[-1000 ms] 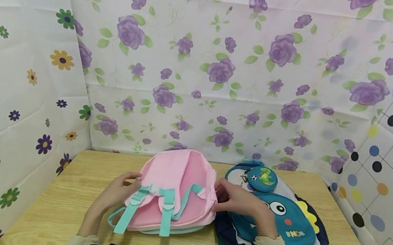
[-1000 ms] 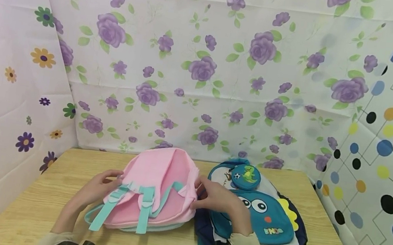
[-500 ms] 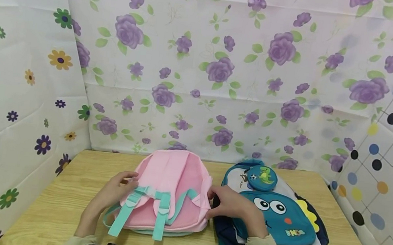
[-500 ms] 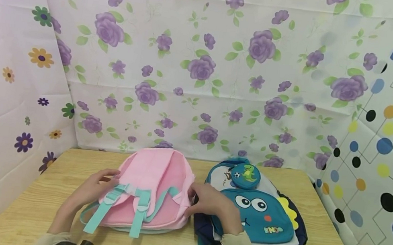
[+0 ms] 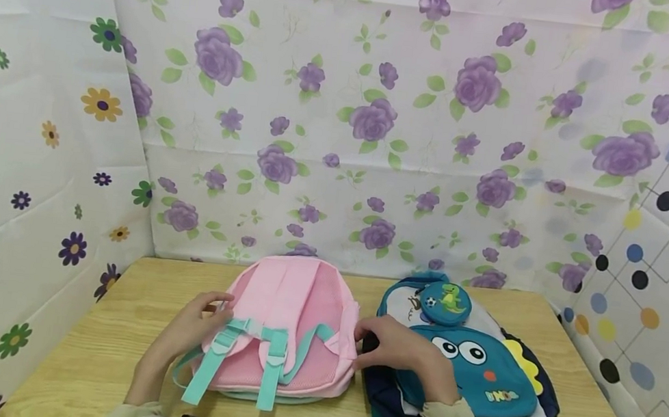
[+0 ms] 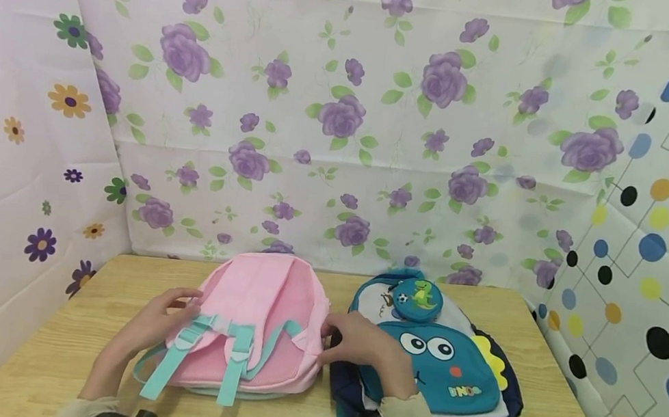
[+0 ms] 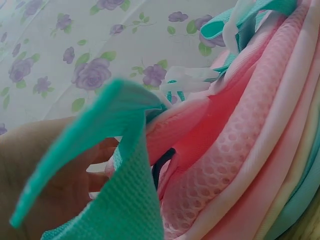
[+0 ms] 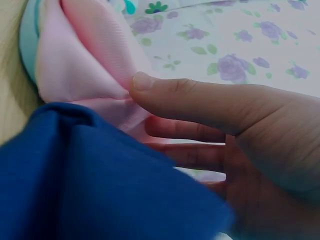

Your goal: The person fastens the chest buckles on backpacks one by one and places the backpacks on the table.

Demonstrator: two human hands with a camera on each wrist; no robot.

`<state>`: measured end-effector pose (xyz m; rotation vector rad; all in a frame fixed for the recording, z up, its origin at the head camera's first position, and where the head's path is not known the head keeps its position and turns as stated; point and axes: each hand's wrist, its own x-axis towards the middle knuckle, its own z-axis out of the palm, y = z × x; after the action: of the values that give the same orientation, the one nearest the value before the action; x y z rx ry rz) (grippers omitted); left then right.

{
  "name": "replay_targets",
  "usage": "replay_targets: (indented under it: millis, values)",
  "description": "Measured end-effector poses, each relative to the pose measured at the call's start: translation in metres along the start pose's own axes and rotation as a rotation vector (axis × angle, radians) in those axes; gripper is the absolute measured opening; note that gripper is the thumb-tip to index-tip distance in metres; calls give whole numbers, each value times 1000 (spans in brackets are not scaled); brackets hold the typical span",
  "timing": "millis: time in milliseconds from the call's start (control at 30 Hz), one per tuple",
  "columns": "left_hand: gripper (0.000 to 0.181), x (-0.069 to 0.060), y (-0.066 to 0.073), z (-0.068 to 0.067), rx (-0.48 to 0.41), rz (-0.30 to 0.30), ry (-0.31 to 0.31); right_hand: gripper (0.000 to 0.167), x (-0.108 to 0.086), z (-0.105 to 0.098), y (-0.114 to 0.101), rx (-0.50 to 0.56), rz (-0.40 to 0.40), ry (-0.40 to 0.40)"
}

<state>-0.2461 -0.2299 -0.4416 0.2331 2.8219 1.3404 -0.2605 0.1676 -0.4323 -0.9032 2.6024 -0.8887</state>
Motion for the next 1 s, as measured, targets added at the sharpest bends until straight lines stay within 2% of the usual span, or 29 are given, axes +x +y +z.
replay_targets:
  millis: [167,300,567,700,800,1000]
  values:
    - [39,3,1,2,5,92,66,15,-3,-6,-3,-54,-40,68]
    - [36,4,5,1,4,155,112,12,-2,-7,-6,-69,-36,120]
    - [36,3,12,0,-14,184,169,15,1,-6,-13,-67,-86,184]
    - [34,3,14,1,-29,217,203,17,2,-2,-20,-55,-91,208]
    - [32,2,16,2,-18,239,200,19,5,2,-23,-49,-98,219]
    - [27,3,18,6,8,285,148,19,17,11,-28,-4,-143,232]
